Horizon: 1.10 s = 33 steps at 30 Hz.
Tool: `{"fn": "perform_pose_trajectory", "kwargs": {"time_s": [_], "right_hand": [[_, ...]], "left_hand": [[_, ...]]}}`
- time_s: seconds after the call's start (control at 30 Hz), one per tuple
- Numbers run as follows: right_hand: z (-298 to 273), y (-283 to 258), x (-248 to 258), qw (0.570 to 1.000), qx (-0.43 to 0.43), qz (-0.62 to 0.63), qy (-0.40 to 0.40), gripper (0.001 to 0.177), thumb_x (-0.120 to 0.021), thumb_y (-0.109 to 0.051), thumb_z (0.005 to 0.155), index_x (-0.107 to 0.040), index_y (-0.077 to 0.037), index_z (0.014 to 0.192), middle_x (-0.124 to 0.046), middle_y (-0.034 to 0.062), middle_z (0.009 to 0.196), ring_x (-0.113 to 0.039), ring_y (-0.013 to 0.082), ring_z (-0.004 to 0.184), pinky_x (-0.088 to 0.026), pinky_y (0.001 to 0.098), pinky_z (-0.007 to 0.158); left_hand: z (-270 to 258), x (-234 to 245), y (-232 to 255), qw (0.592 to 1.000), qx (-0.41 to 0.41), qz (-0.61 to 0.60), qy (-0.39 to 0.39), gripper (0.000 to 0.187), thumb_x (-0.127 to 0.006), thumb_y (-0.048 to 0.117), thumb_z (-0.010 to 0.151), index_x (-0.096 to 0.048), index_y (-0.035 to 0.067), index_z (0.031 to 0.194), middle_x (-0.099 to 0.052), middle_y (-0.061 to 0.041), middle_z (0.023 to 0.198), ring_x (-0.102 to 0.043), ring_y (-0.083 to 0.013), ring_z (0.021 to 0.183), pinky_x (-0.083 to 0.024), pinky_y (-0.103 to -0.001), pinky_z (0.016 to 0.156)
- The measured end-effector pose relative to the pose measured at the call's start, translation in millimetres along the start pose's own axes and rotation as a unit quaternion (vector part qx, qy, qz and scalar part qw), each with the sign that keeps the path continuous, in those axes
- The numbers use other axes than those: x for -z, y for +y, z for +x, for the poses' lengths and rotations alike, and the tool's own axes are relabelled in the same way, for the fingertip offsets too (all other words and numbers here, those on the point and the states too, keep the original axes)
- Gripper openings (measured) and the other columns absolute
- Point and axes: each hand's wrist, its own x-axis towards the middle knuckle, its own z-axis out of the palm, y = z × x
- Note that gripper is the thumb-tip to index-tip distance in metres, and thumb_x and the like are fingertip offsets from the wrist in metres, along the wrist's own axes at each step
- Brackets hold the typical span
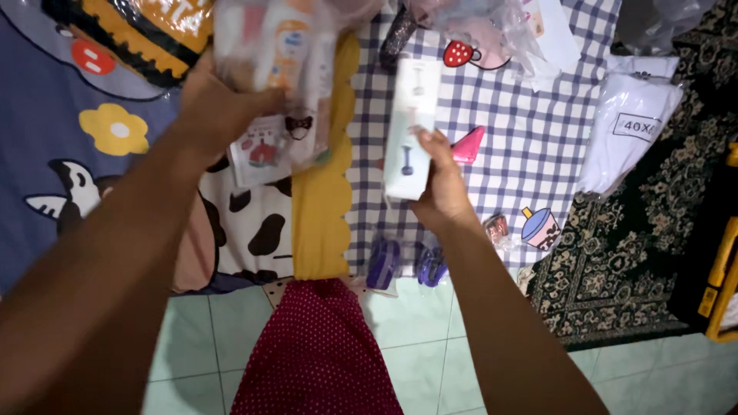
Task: The person sorts various travel items on a bed and then packs them into a suitcase, handling toiletries, clothing, and a neck pillow.
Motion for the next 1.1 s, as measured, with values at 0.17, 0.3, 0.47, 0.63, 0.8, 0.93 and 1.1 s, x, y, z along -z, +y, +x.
{"fn": "perform_pose_trajectory", "kwargs": {"time_s": [0.17,0.3,0.47,0.63,0.8,0.93,1.1], "right_hand": [[-6,6,-40,0.999,0.002,-0.026,0.037,0.061,-0.069,-0.035,0.087,-0.038,-0.017,0.136,-0.060,0.0079,0.119,-0.066,0.0233,0.100,-0.059,0.0552,0.086],[-36,16,-67,0.988,0.026,-0.146,0.028,0.068,-0.067,-0.028,0.083,-0.033,-0.012,0.140,-0.064,0.0164,0.117,-0.067,0.0292,0.094,-0.062,0.0510,0.073],[-58,64,-62,0.966,0.036,-0.255,0.012,0.085,-0.072,-0.023,0.081,-0.025,-0.014,0.151,-0.060,0.0146,0.128,-0.066,0.0274,0.108,-0.058,0.0392,0.082],[-68,114,8,0.917,0.139,-0.361,0.094,0.072,-0.076,-0.036,0.091,-0.049,-0.007,0.151,-0.047,0.0214,0.152,-0.048,0.0330,0.142,-0.044,0.0440,0.116],[-88,138,82,0.765,-0.056,-0.512,0.387,0.117,-0.093,-0.050,0.065,-0.031,-0.017,0.159,-0.011,0.0312,0.162,-0.021,0.0477,0.150,-0.031,0.0550,0.115],[-76,173,96,0.785,0.116,-0.539,0.283,0.146,-0.100,-0.054,0.046,-0.019,-0.009,0.159,-0.004,0.0475,0.154,-0.022,0.0581,0.141,-0.029,0.0575,0.114],[-52,167,67,0.752,0.004,-0.575,0.321,0.119,-0.101,-0.035,0.050,-0.041,-0.020,0.152,-0.009,0.0451,0.150,-0.029,0.0601,0.133,-0.038,0.0575,0.106]], "left_hand": [[-28,-19,-23,0.851,-0.180,0.364,0.334,0.081,-0.100,0.018,0.080,-0.048,-0.012,0.135,-0.059,-0.029,0.127,-0.059,-0.0374,0.116,-0.052,-0.044,0.100],[-71,-72,-19,0.939,-0.043,0.249,0.233,0.075,-0.087,0.036,0.090,-0.051,-0.006,0.141,-0.063,-0.028,0.129,-0.060,-0.0371,0.119,-0.049,-0.045,0.102],[-113,-113,18,0.954,0.281,-0.094,0.053,0.077,-0.076,0.037,0.082,-0.045,0.007,0.146,-0.067,-0.011,0.125,-0.069,-0.0240,0.107,-0.057,-0.037,0.084],[-131,-104,24,0.928,0.303,-0.212,0.050,0.069,-0.080,0.029,0.079,-0.054,0.004,0.137,-0.068,-0.012,0.116,-0.070,-0.0225,0.101,-0.061,-0.032,0.077],[-130,-95,28,0.909,0.359,-0.196,0.073,0.064,-0.077,0.029,0.080,-0.053,0.003,0.134,-0.068,-0.010,0.112,-0.072,-0.0237,0.097,-0.063,-0.039,0.075],[-130,-95,27,0.903,0.355,-0.230,0.081,0.062,-0.076,0.029,0.082,-0.053,0.004,0.134,-0.070,-0.009,0.114,-0.073,-0.0217,0.099,-0.063,-0.036,0.081],[-135,-97,20,0.899,0.348,-0.257,0.068,0.059,-0.076,0.030,0.084,-0.056,0.003,0.132,-0.067,-0.007,0.108,-0.069,-0.0199,0.092,-0.060,-0.036,0.073]]}}
